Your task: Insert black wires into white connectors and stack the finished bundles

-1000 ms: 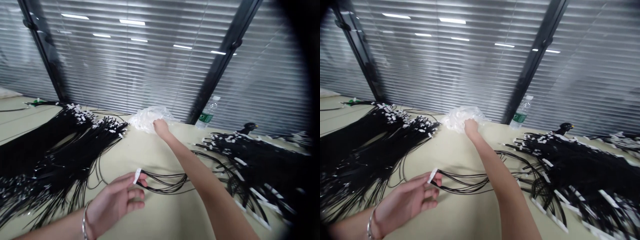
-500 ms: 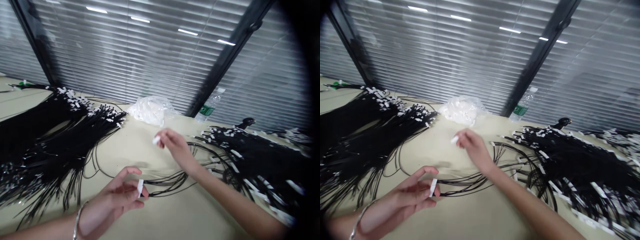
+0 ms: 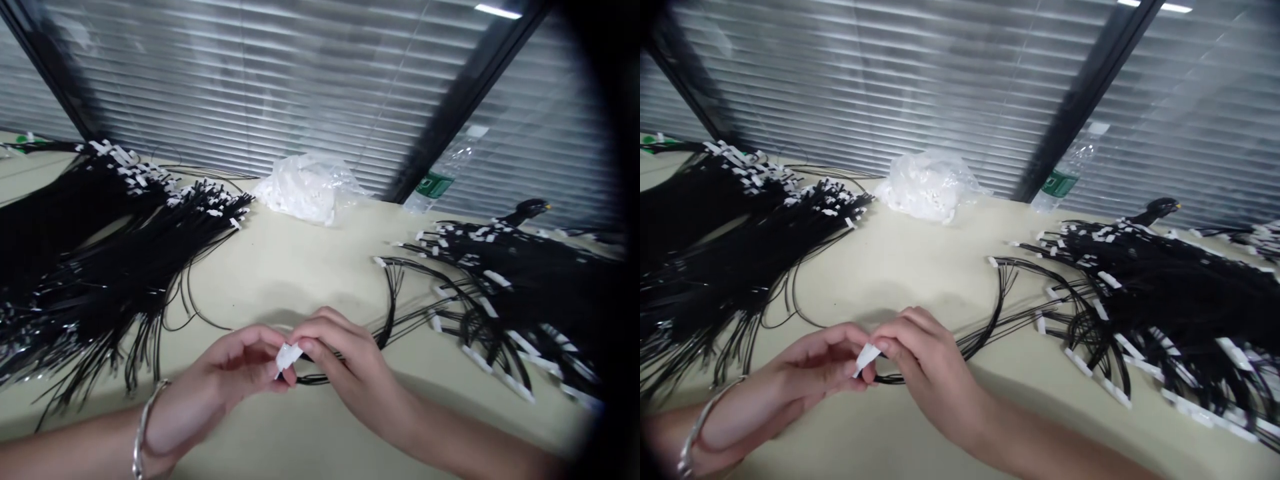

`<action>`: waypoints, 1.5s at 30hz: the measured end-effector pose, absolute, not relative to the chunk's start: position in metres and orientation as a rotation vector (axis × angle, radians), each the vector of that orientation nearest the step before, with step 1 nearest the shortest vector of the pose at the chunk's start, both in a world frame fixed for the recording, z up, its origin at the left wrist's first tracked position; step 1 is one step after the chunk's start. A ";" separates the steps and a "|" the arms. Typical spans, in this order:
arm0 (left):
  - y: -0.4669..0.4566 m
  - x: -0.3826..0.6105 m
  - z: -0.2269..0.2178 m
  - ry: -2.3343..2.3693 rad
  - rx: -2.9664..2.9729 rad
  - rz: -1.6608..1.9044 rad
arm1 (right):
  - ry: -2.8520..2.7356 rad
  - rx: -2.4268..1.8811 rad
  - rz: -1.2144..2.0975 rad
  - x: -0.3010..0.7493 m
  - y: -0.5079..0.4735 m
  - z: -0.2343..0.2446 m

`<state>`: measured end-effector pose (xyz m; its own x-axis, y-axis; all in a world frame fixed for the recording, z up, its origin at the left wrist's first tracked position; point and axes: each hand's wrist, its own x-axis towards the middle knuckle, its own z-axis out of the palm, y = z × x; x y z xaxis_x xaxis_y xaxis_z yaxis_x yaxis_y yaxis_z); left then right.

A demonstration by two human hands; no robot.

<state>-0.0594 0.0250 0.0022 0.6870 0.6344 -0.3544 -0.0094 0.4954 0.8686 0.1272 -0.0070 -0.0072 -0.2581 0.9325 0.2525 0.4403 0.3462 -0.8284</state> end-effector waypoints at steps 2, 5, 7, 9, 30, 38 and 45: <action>0.025 -0.058 0.005 0.765 1.026 0.404 | -1.848 -1.209 0.836 0.127 -0.008 -0.008; 0.025 -0.058 0.008 0.782 1.059 0.397 | -1.873 -1.221 0.859 0.127 -0.009 -0.006; 0.024 -0.059 0.006 0.775 1.085 0.395 | -1.922 -1.228 0.807 0.127 -0.009 -0.003; 0.023 -0.060 0.002 0.758 1.143 0.403 | -1.995 -1.215 0.709 0.127 -0.009 -0.001; 0.028 -0.061 -0.007 0.739 1.243 0.483 | -2.137 -1.474 0.770 0.141 -0.001 0.013; 0.032 -0.064 -0.008 0.785 1.222 0.557 | -2.158 -1.475 0.771 0.137 -0.007 0.016; 0.037 -0.064 -0.005 0.735 1.208 0.557 | -2.227 -1.443 0.649 0.128 -0.018 0.007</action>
<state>-0.0644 0.0370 -0.0055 0.6504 0.7310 -0.2067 -0.0010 0.2729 0.9620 0.1280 -0.0183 0.0069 -0.3823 0.9202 0.0839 0.7311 0.3568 -0.5816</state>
